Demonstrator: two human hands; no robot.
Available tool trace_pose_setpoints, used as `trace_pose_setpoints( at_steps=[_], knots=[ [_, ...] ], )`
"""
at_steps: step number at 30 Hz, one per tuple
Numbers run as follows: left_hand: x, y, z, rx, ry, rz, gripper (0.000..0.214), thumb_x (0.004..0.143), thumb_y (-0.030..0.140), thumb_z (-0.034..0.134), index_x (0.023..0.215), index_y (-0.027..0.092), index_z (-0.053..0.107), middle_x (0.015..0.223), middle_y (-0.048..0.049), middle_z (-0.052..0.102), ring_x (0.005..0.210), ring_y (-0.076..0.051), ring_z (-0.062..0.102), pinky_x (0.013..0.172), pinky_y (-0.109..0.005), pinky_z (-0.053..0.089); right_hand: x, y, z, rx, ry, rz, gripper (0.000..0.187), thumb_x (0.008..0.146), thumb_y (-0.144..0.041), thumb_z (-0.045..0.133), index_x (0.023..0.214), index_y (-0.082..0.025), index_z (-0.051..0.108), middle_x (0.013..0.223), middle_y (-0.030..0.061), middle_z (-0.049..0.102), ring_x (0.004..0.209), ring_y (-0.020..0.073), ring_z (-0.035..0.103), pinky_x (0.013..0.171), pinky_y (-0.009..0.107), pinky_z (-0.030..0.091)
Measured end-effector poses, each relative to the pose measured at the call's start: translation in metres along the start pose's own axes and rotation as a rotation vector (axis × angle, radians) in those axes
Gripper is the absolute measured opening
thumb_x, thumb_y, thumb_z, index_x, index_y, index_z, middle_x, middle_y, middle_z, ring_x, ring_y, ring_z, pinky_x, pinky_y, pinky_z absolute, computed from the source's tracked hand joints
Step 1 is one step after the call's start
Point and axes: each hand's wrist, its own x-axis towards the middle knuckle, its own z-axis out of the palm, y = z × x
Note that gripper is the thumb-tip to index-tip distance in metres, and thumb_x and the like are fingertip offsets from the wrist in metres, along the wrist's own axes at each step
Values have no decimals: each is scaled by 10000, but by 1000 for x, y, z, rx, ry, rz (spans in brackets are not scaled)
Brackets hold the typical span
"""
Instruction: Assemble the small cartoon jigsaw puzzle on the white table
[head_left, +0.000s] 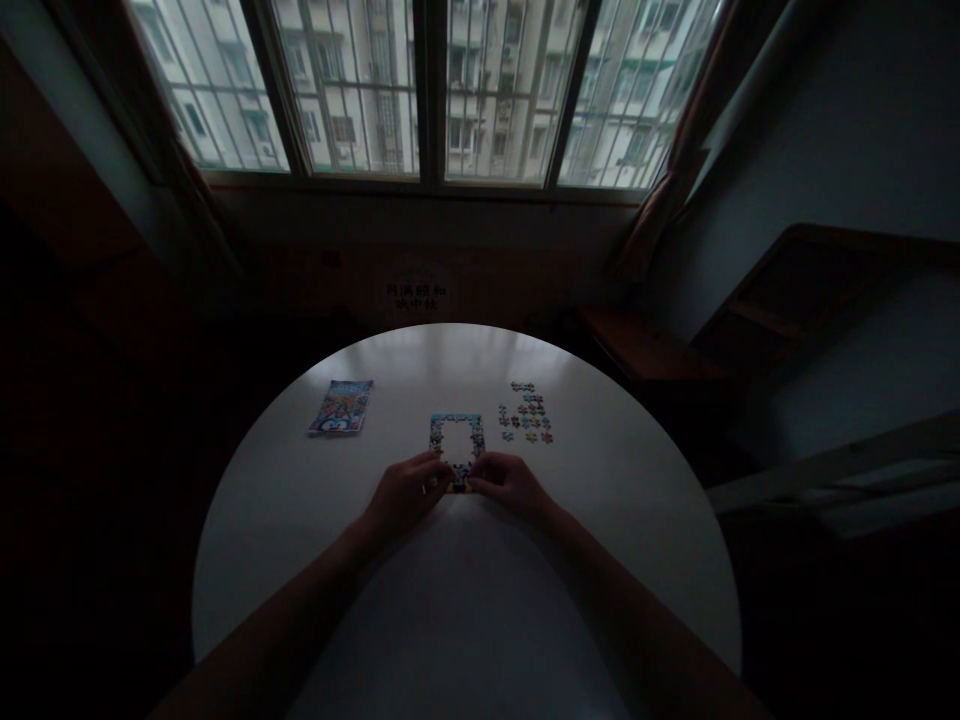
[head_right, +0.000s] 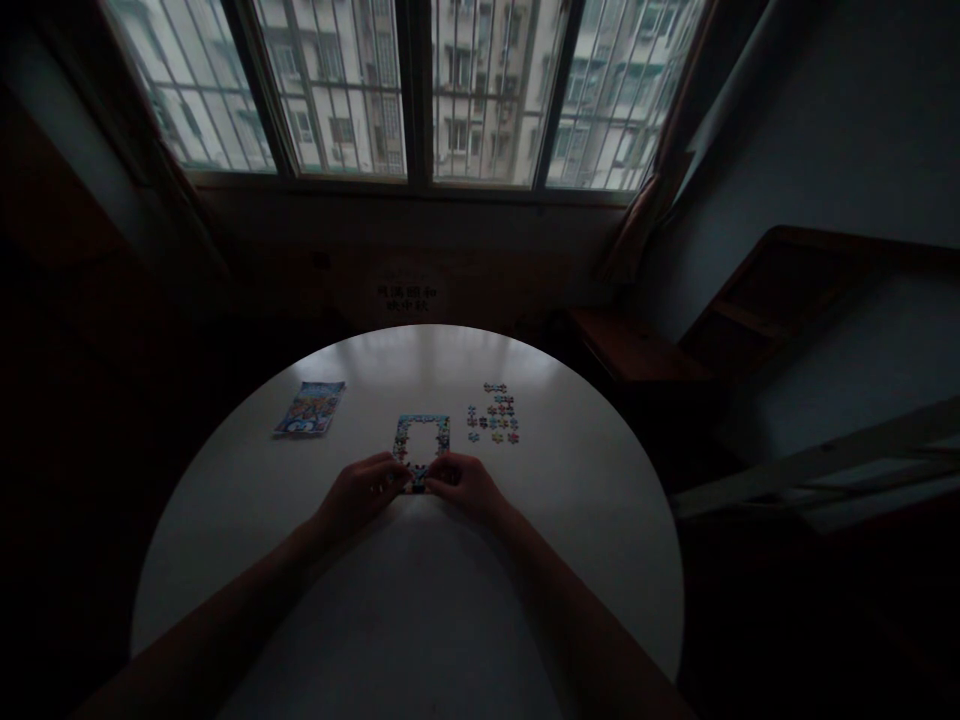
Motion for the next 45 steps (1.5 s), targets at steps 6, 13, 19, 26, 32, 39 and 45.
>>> trace_pose_setpoints(
  at_steps=[6,13,19,26,32,39,45],
  knots=[
    [-1,-1,1,18,3,-7,111,853,176,536,845,182,647,800,-1,615,580,-58,546,568,-161,407,0,2,1,12,3,-8,187,711,-331,672,741,-149,637,639,-9,575,578,98,466,552,221,360],
    [-1,1,0,17,8,-8,113,852,180,535,827,182,645,788,5,613,557,-52,539,549,-156,400,0,1,0,5,-2,-16,196,720,-334,673,748,-143,638,641,-7,574,577,98,466,550,223,359],
    [0,1,-1,-13,6,-2,117,848,181,536,836,185,652,772,5,607,568,-61,537,552,-162,410,0,-2,-1,-4,-7,-6,184,727,-329,672,747,-148,642,657,-1,584,597,105,476,569,233,375],
    [-1,0,0,-6,0,-9,118,850,192,537,836,184,654,786,-3,615,582,-66,541,564,-167,414,0,-3,-1,9,-1,-1,208,723,-356,668,739,-152,632,666,9,599,608,115,500,580,239,392],
    [-1,0,1,-34,2,-25,103,842,183,545,867,177,645,780,-1,616,568,-65,544,554,-167,414,1,-1,0,29,5,4,236,717,-382,672,753,-151,633,678,10,606,622,119,517,591,239,407],
    [-1,-2,1,-8,5,-31,96,833,176,557,851,187,651,794,3,628,576,-64,552,559,-166,412,0,-1,0,-6,9,-10,211,731,-356,665,752,-147,638,670,7,601,619,113,503,583,234,396],
    [-2,-2,0,-8,10,-23,110,835,165,539,830,183,647,774,5,618,570,-64,548,552,-166,408,1,-2,0,-28,11,-19,200,734,-347,663,756,-149,644,666,9,608,608,112,498,578,238,399]
  ],
)
